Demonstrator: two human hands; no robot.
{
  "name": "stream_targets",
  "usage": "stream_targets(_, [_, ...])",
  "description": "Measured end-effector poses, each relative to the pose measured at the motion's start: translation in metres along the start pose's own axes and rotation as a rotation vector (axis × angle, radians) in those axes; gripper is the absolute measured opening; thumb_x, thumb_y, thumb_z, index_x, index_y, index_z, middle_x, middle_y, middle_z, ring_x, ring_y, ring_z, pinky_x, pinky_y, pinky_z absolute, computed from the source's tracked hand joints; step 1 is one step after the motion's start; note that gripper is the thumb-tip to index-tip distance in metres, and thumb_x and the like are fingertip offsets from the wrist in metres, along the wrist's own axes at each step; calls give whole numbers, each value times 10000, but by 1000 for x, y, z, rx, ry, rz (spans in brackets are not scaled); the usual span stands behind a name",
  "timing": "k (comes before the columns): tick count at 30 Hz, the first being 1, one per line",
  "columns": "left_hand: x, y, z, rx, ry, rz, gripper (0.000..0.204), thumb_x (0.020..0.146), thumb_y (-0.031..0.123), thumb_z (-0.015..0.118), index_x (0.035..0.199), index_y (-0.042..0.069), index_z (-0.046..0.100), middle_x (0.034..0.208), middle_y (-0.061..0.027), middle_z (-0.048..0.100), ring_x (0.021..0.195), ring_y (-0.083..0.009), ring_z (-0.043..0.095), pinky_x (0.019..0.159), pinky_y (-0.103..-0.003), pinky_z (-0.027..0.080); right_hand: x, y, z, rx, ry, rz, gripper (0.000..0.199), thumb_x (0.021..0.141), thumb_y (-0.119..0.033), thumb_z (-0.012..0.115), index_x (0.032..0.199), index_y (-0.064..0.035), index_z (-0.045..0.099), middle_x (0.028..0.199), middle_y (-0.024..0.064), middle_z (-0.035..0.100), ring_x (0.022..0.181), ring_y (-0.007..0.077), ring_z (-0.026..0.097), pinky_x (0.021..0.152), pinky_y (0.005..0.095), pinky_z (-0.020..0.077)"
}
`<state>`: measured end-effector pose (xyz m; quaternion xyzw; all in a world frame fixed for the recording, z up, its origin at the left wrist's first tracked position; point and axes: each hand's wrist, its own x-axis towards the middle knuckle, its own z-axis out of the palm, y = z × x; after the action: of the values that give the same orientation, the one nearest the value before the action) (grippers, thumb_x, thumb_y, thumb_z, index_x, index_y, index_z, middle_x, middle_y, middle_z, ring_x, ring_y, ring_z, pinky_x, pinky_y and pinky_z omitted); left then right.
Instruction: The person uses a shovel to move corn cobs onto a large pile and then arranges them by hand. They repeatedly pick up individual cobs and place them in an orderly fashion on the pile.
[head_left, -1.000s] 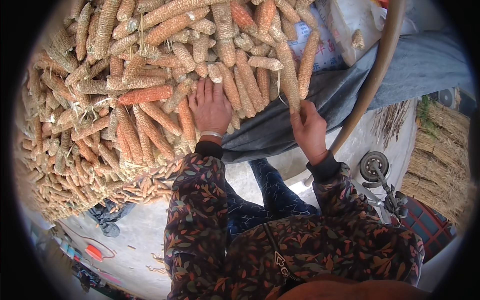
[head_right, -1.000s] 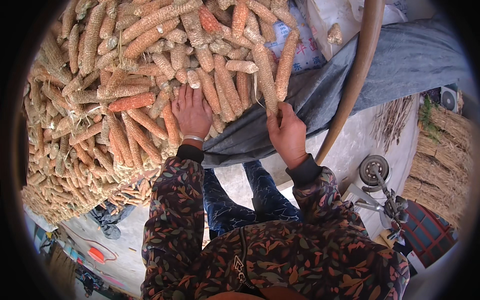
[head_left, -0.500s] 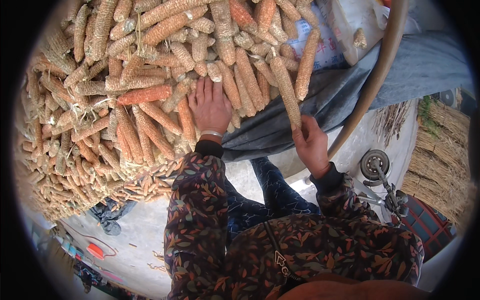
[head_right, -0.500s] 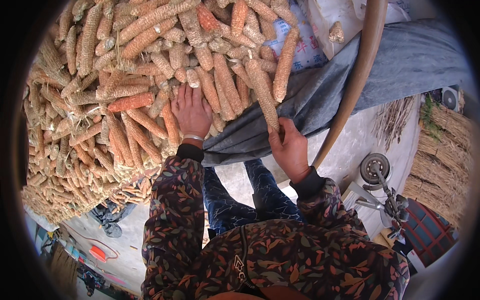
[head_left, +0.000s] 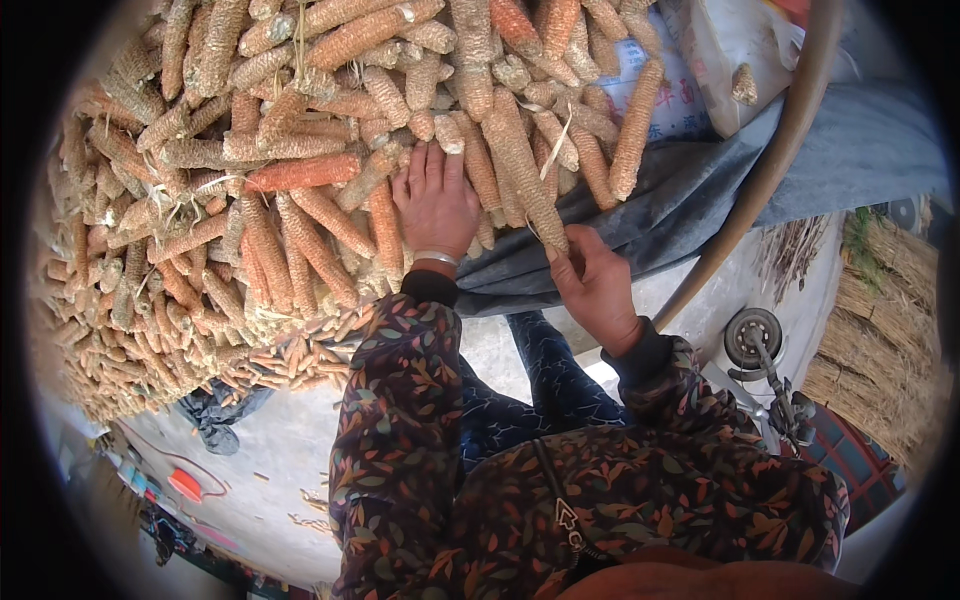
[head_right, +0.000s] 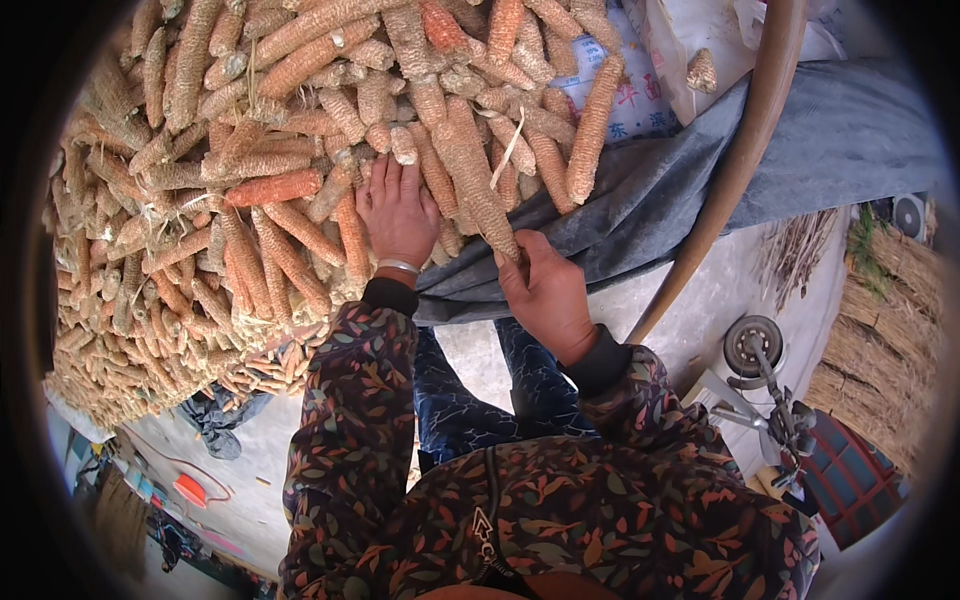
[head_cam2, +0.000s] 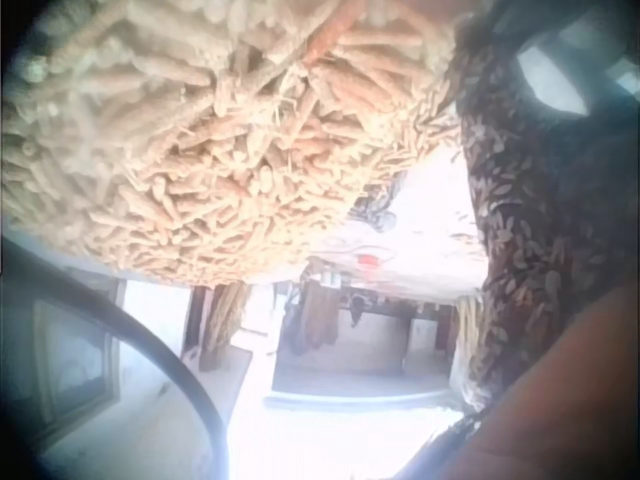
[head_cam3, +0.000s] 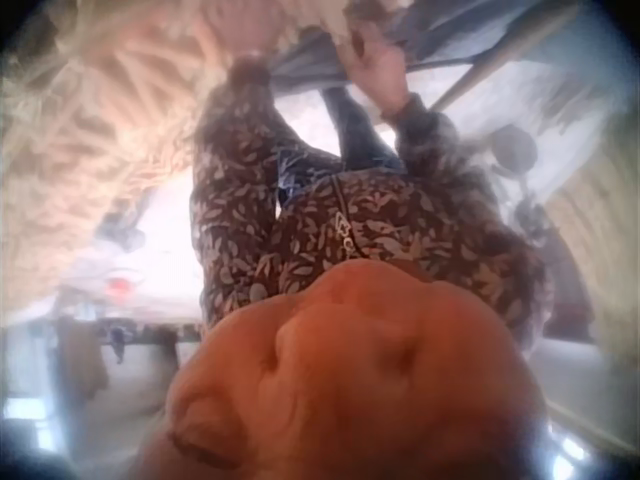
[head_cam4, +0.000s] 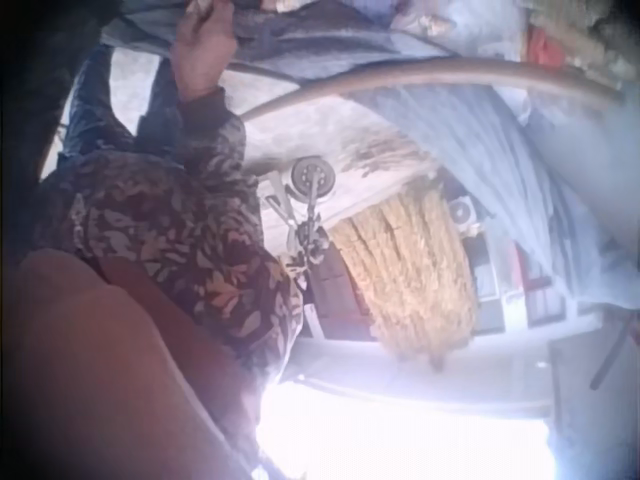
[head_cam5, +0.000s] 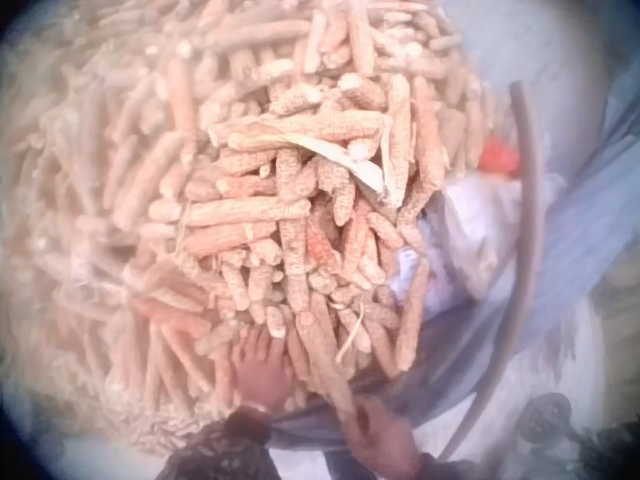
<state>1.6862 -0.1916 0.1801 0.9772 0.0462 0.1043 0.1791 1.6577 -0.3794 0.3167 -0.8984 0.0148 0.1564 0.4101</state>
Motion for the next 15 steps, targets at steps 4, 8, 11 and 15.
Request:
stream_targets(4, [0,-2,0,-18,1,6,430,858,197,610,1279,109,608,1347,-121,591,1364,-292,447,1106,-499,277,5,-9,7,-66,-70,31,218,931,-211,678,1058,-50,606,764,191,665,711,391,676,617,438,535])
stream_targets(8, [-2,-4,2,-36,13,3,457,860,191,609,1308,107,589,1360,-127,579,1367,-295,442,1107,-497,275,5,-3,15,-58,-81,15,221,928,-241,665,1025,-55,597,726,196,654,704,426,658,604,491,520])
stream_targets(11, [-4,-4,0,-89,15,-2,500,853,185,616,1347,122,569,1386,-131,556,1377,-299,427,1109,-502,269,14,-4,19,-138,-90,-35,234,911,-234,673,1034,-51,595,720,197,654,703,431,656,604,505,518])
stream_targets(15, [-4,-3,-1,-51,-30,19,560,843,180,618,1399,186,550,1418,-131,526,1391,-307,406,1111,-514,257,20,5,28,-279,-137,-70,251,891,-222,680,1034,-36,590,741,210,661,712,437,656,613,513,519])
